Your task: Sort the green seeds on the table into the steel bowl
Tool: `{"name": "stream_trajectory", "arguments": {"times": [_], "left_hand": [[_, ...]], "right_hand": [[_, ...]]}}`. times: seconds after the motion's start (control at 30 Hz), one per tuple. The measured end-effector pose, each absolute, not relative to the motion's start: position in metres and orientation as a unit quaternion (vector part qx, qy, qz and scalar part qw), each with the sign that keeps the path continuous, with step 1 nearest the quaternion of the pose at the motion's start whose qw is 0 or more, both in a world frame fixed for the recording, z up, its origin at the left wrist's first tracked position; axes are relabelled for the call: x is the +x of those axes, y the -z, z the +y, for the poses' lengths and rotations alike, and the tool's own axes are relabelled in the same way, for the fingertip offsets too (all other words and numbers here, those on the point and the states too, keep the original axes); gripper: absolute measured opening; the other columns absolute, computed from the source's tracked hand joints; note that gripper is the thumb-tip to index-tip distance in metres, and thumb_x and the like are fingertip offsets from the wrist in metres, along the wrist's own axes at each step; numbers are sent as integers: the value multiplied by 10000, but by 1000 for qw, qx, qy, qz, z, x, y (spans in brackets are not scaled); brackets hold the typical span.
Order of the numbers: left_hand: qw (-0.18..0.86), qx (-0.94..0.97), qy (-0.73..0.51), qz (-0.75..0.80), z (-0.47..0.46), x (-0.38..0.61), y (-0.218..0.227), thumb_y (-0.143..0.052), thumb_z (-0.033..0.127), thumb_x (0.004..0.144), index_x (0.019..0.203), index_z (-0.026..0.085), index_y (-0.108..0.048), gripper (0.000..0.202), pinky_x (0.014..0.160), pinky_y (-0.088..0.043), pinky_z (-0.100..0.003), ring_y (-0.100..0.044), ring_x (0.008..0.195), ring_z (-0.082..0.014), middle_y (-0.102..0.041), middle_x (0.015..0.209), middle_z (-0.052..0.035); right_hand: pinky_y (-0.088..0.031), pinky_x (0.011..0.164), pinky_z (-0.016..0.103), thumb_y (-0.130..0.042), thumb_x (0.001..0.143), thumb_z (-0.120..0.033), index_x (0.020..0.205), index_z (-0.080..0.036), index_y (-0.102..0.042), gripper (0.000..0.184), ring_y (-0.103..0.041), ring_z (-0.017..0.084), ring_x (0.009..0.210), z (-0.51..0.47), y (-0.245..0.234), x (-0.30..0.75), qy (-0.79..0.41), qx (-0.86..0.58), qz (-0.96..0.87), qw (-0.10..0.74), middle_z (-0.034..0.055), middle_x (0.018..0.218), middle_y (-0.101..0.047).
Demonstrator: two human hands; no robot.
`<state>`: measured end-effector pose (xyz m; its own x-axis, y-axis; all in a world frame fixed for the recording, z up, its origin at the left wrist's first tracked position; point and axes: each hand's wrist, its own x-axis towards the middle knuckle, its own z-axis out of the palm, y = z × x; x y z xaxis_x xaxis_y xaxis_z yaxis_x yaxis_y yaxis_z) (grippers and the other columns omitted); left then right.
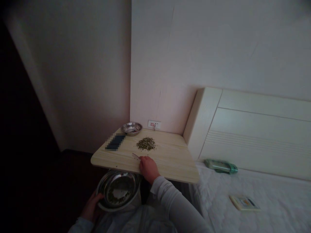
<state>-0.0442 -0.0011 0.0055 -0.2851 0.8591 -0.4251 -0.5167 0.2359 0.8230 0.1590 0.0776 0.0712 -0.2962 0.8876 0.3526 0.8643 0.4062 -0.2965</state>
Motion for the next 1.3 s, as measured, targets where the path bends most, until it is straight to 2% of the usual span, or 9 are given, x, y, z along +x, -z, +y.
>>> {"name": "stream_trajectory", "arguments": {"times": [0.2,0.37,0.53,0.73,0.87,1.0,1.13,1.3], "left_hand": [[588,160,-579,542,-1,-48,-5,-509,124,547,1010,208,-510,471,464,-435,-278,-585,570,-189,-625,625,-1],[584,162,-586,538,0,-50,-5,-516,98,522,976,174,-519,460,473,-441,-278,-587,579,-193,-624,625,-10],[587,164,-561,560,1,-55,-6,-532,133,528,963,192,-507,440,398,-418,-277,-582,551,-204,-623,629,-13],[599,158,-565,545,4,-71,-6,-532,160,519,987,161,-490,470,460,-452,-327,-591,598,-233,-616,599,-22],[603,149,-568,540,5,-76,-3,-531,155,502,1002,180,-488,503,528,-463,-350,-594,658,-244,-620,602,-13],[622,156,-570,514,3,-71,0,-523,168,501,1001,175,-503,500,593,-452,-347,-588,704,-246,-624,607,-15],[668,204,-529,482,-1,-60,-3,-532,175,487,990,157,-539,503,604,-432,-343,-579,712,-246,-628,629,-31],[724,247,-468,443,-7,-43,-15,-535,176,489,821,138,-610,342,604,-411,-339,-568,708,-246,-622,640,-49]], "right_hand": [[-370,739,256,-343,772,-184,996,-170,-511,281,-510,164,823,73,-74,138,-24,-507,-836,208,74,865,-580],[-362,731,250,-339,778,-186,1014,-183,-496,284,-500,154,828,66,-72,124,-33,-480,-855,192,64,871,-572],[-357,716,251,-356,777,-190,1015,-186,-491,274,-494,152,803,59,-70,115,-35,-442,-878,183,59,846,-567],[-365,703,255,-347,793,-219,988,-192,-507,254,-492,149,780,54,-68,111,-38,-405,-891,202,54,826,-572],[-375,707,255,-360,784,-200,999,-185,-512,265,-495,148,780,49,-67,114,-70,-383,-894,223,58,825,-575],[-384,724,263,-385,774,-215,965,-183,-541,249,-503,154,804,33,-56,123,-154,-393,-865,271,59,844,-581],[-398,704,276,-428,754,-288,851,-164,-578,218,-514,165,771,11,-37,145,-283,-472,-749,369,62,826,-586],[-395,661,245,-495,701,-368,739,-154,-570,230,-501,150,717,-14,-28,179,-400,-525,-561,499,33,736,-569]]}}
